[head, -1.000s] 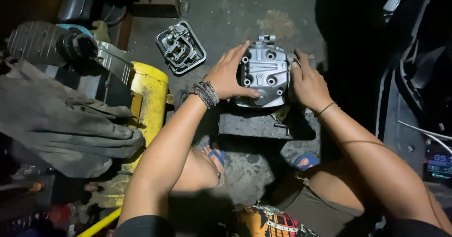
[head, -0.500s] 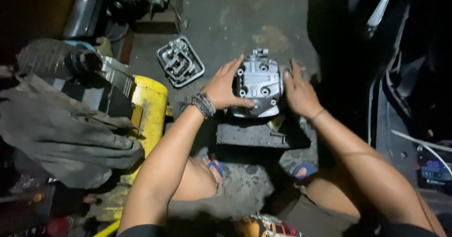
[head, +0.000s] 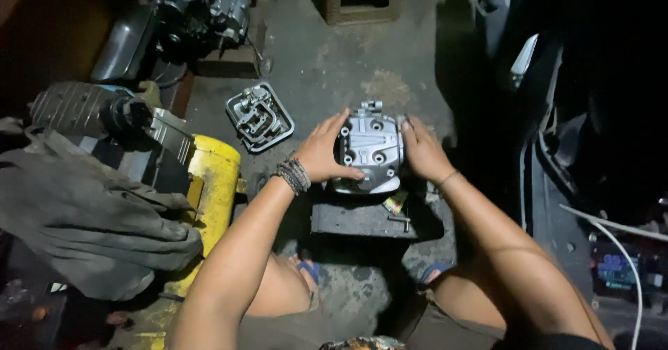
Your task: A person is meticulously wiping down a motorcycle cylinder head with a cloth to clean it.
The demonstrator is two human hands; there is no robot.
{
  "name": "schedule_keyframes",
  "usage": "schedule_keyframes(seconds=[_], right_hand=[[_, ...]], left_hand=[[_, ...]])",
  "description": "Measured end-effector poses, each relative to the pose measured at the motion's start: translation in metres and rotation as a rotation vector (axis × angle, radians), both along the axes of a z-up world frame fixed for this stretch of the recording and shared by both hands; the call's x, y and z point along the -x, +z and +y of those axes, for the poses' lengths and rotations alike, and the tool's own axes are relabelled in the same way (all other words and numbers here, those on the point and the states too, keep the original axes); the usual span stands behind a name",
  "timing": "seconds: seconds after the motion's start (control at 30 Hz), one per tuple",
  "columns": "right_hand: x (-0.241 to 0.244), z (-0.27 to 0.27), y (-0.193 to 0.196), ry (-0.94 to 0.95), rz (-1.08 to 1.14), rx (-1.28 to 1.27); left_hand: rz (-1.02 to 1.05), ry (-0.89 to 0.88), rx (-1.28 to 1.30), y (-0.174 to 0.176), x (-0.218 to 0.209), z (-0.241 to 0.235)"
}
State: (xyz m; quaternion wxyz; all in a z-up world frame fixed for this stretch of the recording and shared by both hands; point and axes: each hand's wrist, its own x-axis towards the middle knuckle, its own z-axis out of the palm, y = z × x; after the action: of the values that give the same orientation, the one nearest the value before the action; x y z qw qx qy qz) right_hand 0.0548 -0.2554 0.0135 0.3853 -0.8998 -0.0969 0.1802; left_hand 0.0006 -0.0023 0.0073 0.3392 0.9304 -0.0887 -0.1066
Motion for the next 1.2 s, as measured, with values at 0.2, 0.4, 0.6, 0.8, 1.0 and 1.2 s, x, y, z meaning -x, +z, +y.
schedule_keyframes(seconds=[0.2, 0.4, 0.6, 0.8, 1.0, 1.2], right_hand=[[0.038, -0.001, 0.034, 0.017, 0.05, 0.029], [0.002, -0.005, -0.008, 0.022, 0.019, -0.008], [0.016, -0.002, 0.005, 0.021, 0.022, 0.024], [0.03, -0.016, 0.013, 0.068, 0.115, 0.074], [0.014, -0.005, 0.013, 0.048, 0.066, 0.075], [0.013, -0.005, 0.01, 0.064, 0.054, 0.061]], left_hand=[[0.046, -0.001, 0.01, 0.016, 0.003, -0.001], [0.013, 0.005, -0.009, 0.006, 0.0, -0.001], [0.031, 0.025, -0.007, 0.009, 0.008, -0.002], [0.029, 0.033, 0.005, 0.004, 0.002, -0.002], [0.011, 0.027, -0.002, 0.007, 0.004, -0.003], [0.016, 0.025, 0.005, 0.002, 0.005, -0.002]])
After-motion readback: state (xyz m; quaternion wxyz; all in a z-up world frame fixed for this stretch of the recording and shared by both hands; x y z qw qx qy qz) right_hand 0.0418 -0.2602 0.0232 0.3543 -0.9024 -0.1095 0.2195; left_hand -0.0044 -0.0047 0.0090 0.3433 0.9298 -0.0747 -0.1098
